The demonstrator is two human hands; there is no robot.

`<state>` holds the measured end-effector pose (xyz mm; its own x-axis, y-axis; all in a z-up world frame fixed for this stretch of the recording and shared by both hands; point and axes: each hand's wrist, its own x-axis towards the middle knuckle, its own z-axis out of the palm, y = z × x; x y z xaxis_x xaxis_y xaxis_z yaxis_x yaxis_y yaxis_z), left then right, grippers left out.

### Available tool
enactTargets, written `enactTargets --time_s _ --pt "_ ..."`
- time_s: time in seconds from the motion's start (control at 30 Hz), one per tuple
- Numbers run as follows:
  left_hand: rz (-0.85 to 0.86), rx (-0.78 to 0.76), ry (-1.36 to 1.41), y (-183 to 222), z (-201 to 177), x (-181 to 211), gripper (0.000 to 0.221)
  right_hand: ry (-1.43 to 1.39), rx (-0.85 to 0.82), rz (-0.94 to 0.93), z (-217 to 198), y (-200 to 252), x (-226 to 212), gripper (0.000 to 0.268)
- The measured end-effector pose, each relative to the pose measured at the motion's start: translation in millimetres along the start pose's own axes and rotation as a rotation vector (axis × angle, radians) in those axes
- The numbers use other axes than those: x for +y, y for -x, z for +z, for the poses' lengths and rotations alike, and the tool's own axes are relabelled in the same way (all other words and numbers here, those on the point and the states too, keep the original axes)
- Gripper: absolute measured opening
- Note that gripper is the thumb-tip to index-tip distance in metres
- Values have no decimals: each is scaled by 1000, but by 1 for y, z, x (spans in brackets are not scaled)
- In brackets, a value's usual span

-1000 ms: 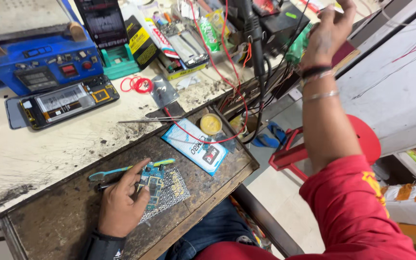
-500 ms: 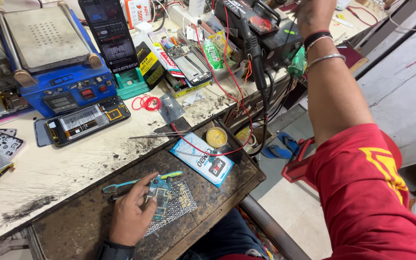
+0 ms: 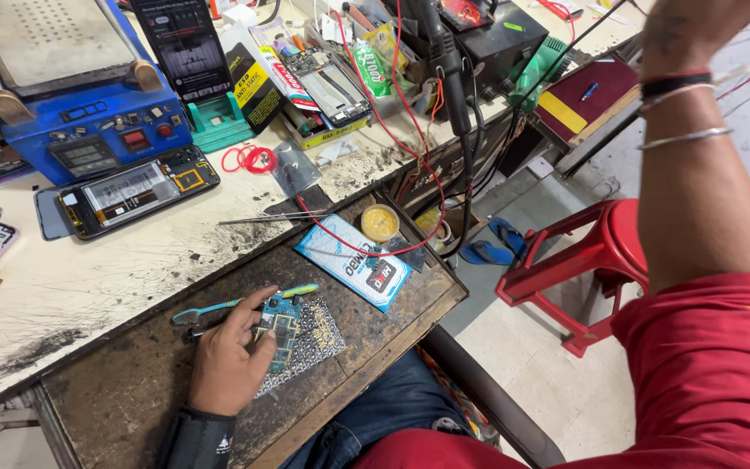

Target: The person holds a mobile phone circuit board and uses tweezers to manipulate small components on its surface, then applies heat to the board using a soldering iron.

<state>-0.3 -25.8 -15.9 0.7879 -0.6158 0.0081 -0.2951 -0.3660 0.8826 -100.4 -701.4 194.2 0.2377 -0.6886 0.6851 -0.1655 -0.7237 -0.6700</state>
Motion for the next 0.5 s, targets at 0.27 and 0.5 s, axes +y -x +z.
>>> enactTargets --time_s 0.27,0.5 --pt "47 35 35 2 -1 7 62 111 40 102 -48 -5 11 20" --pt "105 49 32 5 -3 11 61 209 -6 208 -62 5 4 18"
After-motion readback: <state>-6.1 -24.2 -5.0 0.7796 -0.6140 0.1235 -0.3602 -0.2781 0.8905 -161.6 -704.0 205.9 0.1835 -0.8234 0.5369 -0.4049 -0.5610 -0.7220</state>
